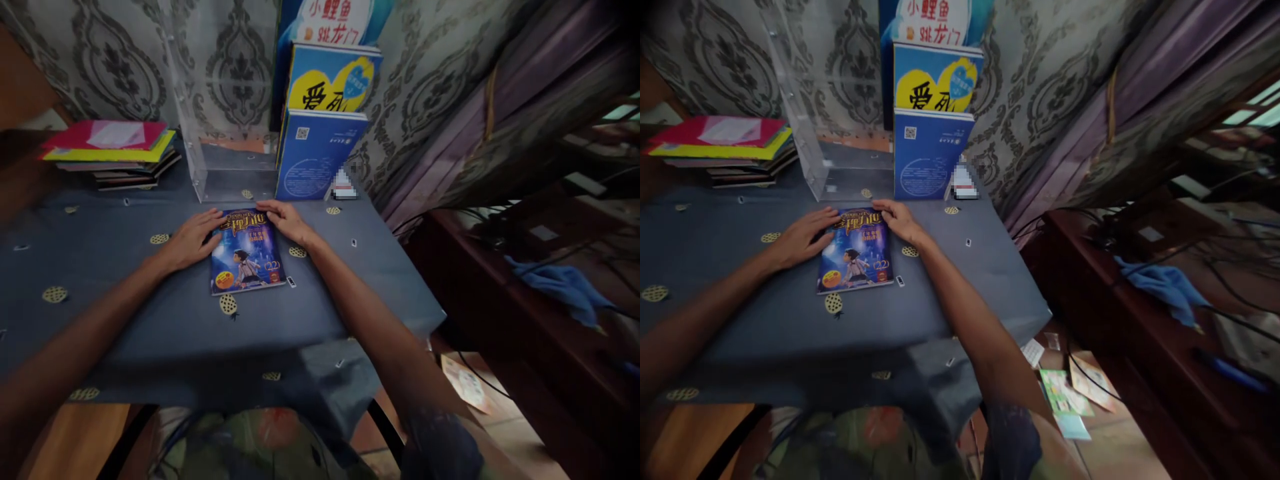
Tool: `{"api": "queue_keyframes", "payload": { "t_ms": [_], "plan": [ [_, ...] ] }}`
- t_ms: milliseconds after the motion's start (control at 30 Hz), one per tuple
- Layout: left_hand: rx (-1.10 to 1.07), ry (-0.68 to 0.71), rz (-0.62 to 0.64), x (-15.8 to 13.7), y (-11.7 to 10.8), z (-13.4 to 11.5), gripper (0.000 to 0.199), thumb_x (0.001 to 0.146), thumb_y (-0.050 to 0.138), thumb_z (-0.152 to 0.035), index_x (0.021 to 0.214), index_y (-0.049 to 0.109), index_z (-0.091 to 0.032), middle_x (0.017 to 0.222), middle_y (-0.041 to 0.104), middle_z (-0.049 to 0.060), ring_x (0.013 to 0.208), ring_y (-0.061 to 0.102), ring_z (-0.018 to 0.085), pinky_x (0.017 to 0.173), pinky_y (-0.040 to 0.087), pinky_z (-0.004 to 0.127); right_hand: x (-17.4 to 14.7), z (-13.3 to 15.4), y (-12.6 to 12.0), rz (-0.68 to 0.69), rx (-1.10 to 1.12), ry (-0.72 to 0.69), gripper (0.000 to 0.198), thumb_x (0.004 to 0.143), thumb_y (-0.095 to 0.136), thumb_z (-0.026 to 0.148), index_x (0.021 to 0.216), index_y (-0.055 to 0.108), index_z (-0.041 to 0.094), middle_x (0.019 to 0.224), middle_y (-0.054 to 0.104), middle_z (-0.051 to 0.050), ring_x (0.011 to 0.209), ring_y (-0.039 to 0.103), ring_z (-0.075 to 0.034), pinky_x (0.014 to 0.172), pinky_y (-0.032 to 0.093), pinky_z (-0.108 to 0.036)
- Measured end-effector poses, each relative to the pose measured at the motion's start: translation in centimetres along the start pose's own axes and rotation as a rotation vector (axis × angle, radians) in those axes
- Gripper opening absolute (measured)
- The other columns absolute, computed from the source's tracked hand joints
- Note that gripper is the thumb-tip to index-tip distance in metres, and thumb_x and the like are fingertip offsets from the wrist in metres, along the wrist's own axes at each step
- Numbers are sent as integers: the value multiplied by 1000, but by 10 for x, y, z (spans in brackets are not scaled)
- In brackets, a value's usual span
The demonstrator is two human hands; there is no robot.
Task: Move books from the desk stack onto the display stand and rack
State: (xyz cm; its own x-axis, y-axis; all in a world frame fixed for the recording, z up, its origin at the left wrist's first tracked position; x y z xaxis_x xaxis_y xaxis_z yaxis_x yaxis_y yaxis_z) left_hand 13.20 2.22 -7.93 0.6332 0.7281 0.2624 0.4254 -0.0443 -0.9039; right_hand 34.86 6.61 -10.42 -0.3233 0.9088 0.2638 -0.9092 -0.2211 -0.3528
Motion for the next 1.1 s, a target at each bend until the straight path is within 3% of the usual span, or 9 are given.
{"api": "queue_keyframes", "payload": {
  "t_ms": [133,267,400,500,633,900,1100],
  "plan": [
    [-55,86,52,12,6,-23,53,96,40,-43,138,57,-16,148,54,12,143,42,30,121,27,54,4,2,2,-1,-17,-29,44,85,46,4,119,67,22,124,73,-3,120,65,-18,113,45,-44],
    [-121,207,136,20,19,-66,48,97,43,-38,138,58,-18,150,52,11,144,41,28,121,26,54,4,4,0,-4,-50,-62,44,83,47,4,117,68,22,122,73,-1,120,65,-19,113,45,-45],
    [-228,323,242,8,28,-111,43,99,45,-34,138,59,-20,151,51,9,144,41,27,122,26,54,2,6,-2,-6,-65,-74,45,83,46,4,118,68,22,122,73,-2,120,65,-18,111,47,-42],
    [-271,375,302,-5,31,-130,44,99,50,-36,141,56,-24,152,50,7,146,39,27,122,26,55,-1,9,-3,-22,-89,-85,44,85,45,5,118,69,21,121,74,-3,120,65,-18,111,47,-41],
    [-289,381,311,-10,35,-132,46,96,59,-38,141,56,-27,153,48,7,146,38,28,122,23,57,-5,15,-5,-63,-150,-87,42,88,45,7,117,70,23,121,74,-2,117,66,-18,108,48,-40],
    [-264,439,266,-11,40,-133,38,103,46,-32,138,56,-25,151,52,9,145,41,27,121,29,54,-16,29,-10,-115,-174,-30,30,90,56,24,113,75,26,120,74,-2,117,66,-23,107,46,-43],
    [-164,563,312,-27,15,-132,34,98,49,-21,131,60,-22,143,59,10,141,46,26,121,29,52,-23,37,-19,-189,-211,6,27,90,57,33,106,77,25,105,78,-4,99,69,-23,93,51,-41]
  ]
}}
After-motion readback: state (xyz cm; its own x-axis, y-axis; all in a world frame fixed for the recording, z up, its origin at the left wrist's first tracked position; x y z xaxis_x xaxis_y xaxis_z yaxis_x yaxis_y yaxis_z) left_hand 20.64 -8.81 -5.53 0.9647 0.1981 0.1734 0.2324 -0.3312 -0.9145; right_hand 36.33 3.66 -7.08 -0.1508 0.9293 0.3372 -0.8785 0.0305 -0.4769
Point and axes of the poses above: each hand's wrist, its own x-axis towards the middle knuckle, its own y-axis out of the palm, z = x × y, the point moved 7 cm from there along x, towards the middle knuckle
